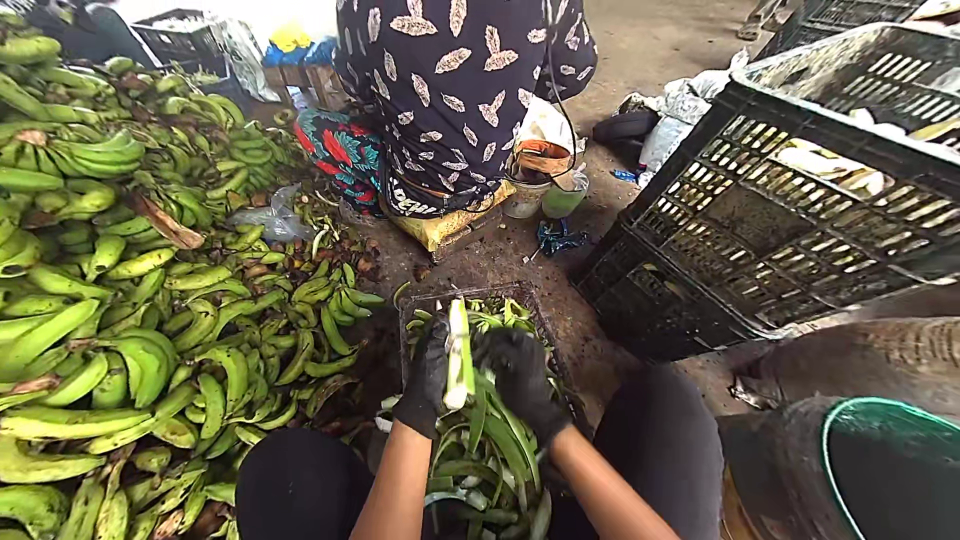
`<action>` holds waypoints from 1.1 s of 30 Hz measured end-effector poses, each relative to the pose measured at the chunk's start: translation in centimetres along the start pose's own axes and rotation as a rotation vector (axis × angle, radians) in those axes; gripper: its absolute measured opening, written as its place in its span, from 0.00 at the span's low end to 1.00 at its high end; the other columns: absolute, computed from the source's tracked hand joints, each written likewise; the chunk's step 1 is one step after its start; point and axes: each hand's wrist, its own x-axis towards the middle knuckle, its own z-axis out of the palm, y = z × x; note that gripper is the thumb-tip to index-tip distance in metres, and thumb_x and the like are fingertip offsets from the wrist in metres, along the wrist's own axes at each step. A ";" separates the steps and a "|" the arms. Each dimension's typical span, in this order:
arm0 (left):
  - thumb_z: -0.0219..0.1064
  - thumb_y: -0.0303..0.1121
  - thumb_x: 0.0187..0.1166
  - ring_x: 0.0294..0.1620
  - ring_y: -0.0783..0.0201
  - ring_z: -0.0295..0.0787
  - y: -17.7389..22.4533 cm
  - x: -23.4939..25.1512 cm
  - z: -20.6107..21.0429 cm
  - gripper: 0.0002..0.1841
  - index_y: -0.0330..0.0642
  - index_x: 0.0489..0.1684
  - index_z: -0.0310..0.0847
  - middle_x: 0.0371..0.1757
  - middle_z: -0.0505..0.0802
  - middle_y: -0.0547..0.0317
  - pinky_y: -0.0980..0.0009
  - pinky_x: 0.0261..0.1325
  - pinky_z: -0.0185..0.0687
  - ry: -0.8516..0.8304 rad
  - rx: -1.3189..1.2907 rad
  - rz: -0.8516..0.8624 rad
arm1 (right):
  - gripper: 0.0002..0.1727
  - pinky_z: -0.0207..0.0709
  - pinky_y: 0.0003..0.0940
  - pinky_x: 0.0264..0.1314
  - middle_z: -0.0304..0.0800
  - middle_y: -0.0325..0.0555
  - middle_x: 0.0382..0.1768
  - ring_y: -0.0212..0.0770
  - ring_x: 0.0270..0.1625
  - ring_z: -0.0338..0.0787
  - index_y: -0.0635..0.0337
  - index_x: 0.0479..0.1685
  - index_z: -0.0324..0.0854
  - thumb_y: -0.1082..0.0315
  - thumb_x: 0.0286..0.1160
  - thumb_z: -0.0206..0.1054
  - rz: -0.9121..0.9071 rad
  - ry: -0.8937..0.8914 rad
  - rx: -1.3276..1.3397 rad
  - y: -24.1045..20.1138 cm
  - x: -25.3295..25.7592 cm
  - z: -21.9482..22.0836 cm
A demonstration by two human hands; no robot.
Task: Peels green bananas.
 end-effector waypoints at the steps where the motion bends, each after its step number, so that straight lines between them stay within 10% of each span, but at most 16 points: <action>1: 0.41 0.36 0.95 0.45 0.69 0.88 -0.5 -0.3 0.1 0.21 0.35 0.75 0.70 0.51 0.89 0.53 0.72 0.49 0.87 -0.022 0.070 -0.019 | 0.12 0.77 0.70 0.59 0.92 0.63 0.50 0.67 0.54 0.90 0.61 0.46 0.93 0.67 0.74 0.65 0.053 0.034 -0.082 0.7 2.0 -0.3; 10: 0.40 0.37 0.94 0.47 0.69 0.89 -0.4 1.1 0.5 0.22 0.34 0.79 0.60 0.52 0.88 0.54 0.70 0.50 0.89 0.117 -0.066 0.238 | 0.17 0.76 0.64 0.63 0.92 0.56 0.55 0.58 0.58 0.90 0.53 0.50 0.93 0.56 0.82 0.60 0.022 0.045 0.097 -1.1 -2.6 1.2; 15: 0.45 0.36 0.92 0.81 0.64 0.71 0.3 -0.6 0.9 0.27 0.29 0.85 0.62 0.82 0.75 0.39 0.69 0.83 0.64 -0.160 0.497 0.148 | 0.18 0.72 0.61 0.72 0.90 0.58 0.59 0.57 0.64 0.87 0.58 0.60 0.90 0.65 0.86 0.56 0.301 -0.202 0.026 1.7 6.5 -1.3; 21: 0.42 0.39 0.93 0.51 0.66 0.85 -0.9 2.8 1.6 0.21 0.38 0.78 0.60 0.56 0.82 0.52 0.62 0.55 0.88 0.412 -0.179 0.393 | 0.21 0.76 0.58 0.64 0.91 0.51 0.54 0.51 0.58 0.89 0.48 0.52 0.92 0.50 0.86 0.55 0.091 0.137 0.090 -1.3 -3.6 2.4; 24: 0.39 0.34 0.94 0.56 0.69 0.84 -0.6 0.9 1.8 0.23 0.26 0.78 0.62 0.59 0.84 0.47 0.72 0.62 0.82 0.147 0.131 0.307 | 0.18 0.75 0.71 0.61 0.91 0.62 0.56 0.66 0.58 0.90 0.61 0.53 0.92 0.64 0.81 0.57 0.112 -0.023 0.014 -1.0 0.6 0.5; 28: 0.45 0.34 0.91 0.80 0.69 0.71 1.1 -0.1 0.1 0.26 0.25 0.82 0.64 0.81 0.76 0.39 0.72 0.84 0.62 -0.279 0.505 0.216 | 0.21 0.73 0.60 0.73 0.89 0.57 0.63 0.55 0.67 0.87 0.56 0.66 0.88 0.62 0.89 0.51 0.266 -0.348 0.041 1.8 6.7 -1.6; 31: 0.39 0.37 0.94 0.56 0.69 0.86 0.3 1.1 0.0 0.24 0.31 0.75 0.70 0.60 0.88 0.50 0.72 0.60 0.83 -0.061 0.035 0.126 | 0.19 0.82 0.58 0.60 0.91 0.58 0.56 0.55 0.57 0.91 0.58 0.58 0.91 0.62 0.85 0.56 0.132 -0.112 0.115 1.4 2.8 -0.7; 33: 0.33 0.49 0.96 0.19 0.67 0.85 0.7 2.0 1.3 0.27 0.41 0.41 0.75 0.23 0.87 0.58 0.72 0.22 0.85 0.155 -0.414 -0.016 | 0.17 0.81 0.58 0.58 0.92 0.55 0.53 0.53 0.54 0.92 0.52 0.50 0.94 0.57 0.83 0.59 0.019 0.035 0.122 -0.2 -1.7 0.4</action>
